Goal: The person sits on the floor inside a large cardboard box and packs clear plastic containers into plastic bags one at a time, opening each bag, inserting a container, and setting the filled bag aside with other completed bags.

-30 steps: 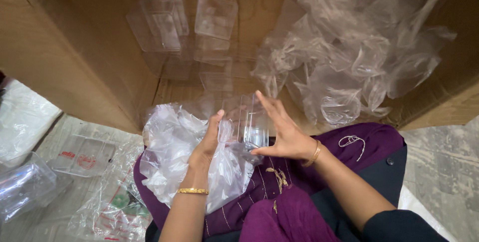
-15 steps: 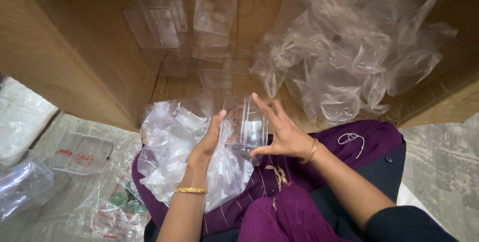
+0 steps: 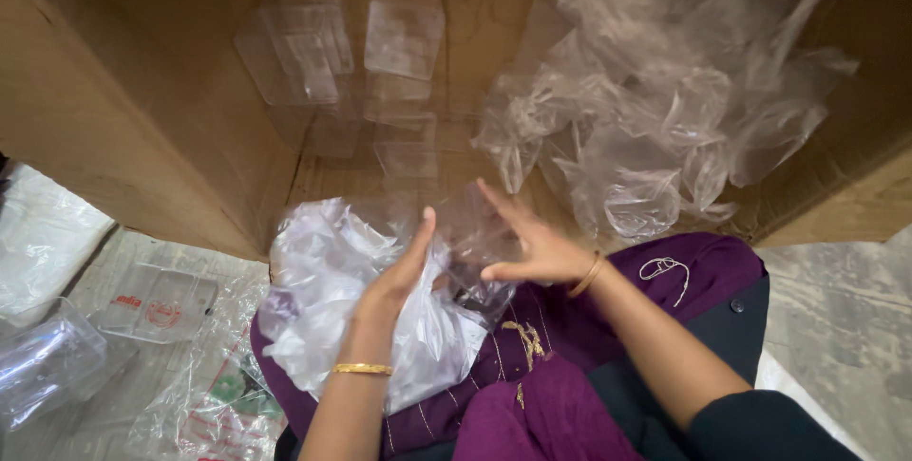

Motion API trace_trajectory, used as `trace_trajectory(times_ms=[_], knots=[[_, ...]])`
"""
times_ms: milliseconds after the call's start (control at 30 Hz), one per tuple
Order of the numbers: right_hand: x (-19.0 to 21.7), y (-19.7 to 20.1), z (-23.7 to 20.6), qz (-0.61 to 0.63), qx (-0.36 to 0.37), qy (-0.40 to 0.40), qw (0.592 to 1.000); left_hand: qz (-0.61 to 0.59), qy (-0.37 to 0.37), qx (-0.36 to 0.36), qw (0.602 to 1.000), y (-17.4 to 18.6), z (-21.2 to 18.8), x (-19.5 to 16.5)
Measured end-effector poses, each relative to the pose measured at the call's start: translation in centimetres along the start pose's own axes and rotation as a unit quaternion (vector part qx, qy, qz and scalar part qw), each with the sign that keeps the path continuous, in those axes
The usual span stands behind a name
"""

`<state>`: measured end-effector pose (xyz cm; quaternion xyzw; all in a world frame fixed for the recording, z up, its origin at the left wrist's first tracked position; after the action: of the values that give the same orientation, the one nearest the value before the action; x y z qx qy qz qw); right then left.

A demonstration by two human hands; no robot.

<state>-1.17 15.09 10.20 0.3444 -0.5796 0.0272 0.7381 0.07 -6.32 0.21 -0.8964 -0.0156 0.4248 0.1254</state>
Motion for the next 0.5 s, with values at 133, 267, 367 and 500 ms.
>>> trace_trajectory(times_ms=[133, 267, 367, 500], knots=[[-0.7, 1.7, 0.4, 0.164, 0.121, -0.121, 0.971, 0.19, -0.18, -0.038, 0.964, -0.1, -3.0, -4.6], [0.2, 2.1, 0.3, 0.128, 0.102, -0.146, 0.976, 0.305, -0.265, -0.007, 0.915, -2.3, -5.6, -6.8], [2.0, 2.2, -0.4, 0.128, 0.012, -0.049, 0.99, 0.145, -0.193, -0.084, 0.967, -2.7, -6.0, -7.3], [3.8, 1.3, -1.9, 0.052, -0.096, 0.078, 0.991, 0.066, -0.185, -0.1, 0.975, -2.5, -6.6, -7.3]])
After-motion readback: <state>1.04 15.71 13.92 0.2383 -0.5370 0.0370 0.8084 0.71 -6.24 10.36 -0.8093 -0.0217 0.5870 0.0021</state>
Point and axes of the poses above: each hand's wrist, its own z-axis towards the middle knuckle, its own y-axis out of the back of the hand, x = y × z, the point moved 3 cm from there along z, towards the middle knuckle, and after that the axes turned 10 degrees about -x, right-handed, at the moved point
